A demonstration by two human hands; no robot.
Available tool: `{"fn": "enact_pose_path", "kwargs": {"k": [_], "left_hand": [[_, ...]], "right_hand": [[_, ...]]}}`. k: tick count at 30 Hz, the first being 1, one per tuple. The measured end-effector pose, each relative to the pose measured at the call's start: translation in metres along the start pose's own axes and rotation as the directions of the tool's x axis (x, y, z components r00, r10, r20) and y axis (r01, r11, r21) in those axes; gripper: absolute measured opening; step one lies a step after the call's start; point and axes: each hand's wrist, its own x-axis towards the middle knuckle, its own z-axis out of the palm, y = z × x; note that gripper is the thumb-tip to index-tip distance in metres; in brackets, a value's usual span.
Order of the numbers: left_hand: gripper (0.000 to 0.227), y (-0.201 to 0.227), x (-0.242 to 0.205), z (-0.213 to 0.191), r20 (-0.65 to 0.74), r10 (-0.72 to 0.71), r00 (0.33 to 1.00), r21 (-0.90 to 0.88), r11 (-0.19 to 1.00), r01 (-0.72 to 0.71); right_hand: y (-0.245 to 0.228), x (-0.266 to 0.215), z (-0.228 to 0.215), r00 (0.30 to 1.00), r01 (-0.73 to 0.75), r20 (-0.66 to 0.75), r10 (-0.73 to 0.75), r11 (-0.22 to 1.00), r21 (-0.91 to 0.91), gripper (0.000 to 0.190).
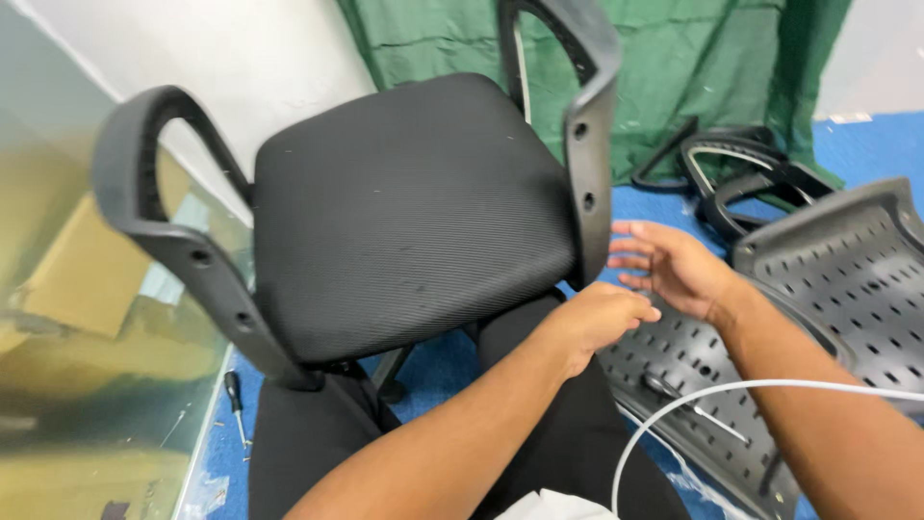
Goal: The person uses a screwdriver to attach the backrest to the seat of an office chair. They tighten multiple screws on both sides of the chair frame, then flip the chair to attach the base and gas lift mechanism.
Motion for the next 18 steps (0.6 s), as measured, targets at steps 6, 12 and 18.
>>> {"fn": "enact_pose_path", "kwargs": {"k": [6, 12, 18], "left_hand": [[0.044, 0.115, -0.106, -0.091, -0.034, 0.479, 0.877, 0.375, 0.820, -0.433], [0.055, 0.190, -0.203, -0.214, -0.361, 0.751, 0.552, 0.931, 0.326, 0.165], [0.076, 0.190, -0.248, -0.305, -0.602, 0.628, 0.494, 0.724, 0.169, 0.669]], "right_hand": [[-0.099, 0.021, 0.083, 0.994, 0.109, 0.054, -0.095, 0.922, -0.372, 0.059], [-0.147, 0.032, 0.122, 0.981, 0.115, -0.065, -0.184, 0.814, -0.570, 0.051], [-0.148, 0.045, 0.130, 0.930, 0.183, -0.125, -0.344, 0.732, -0.656, 0.071]]}}
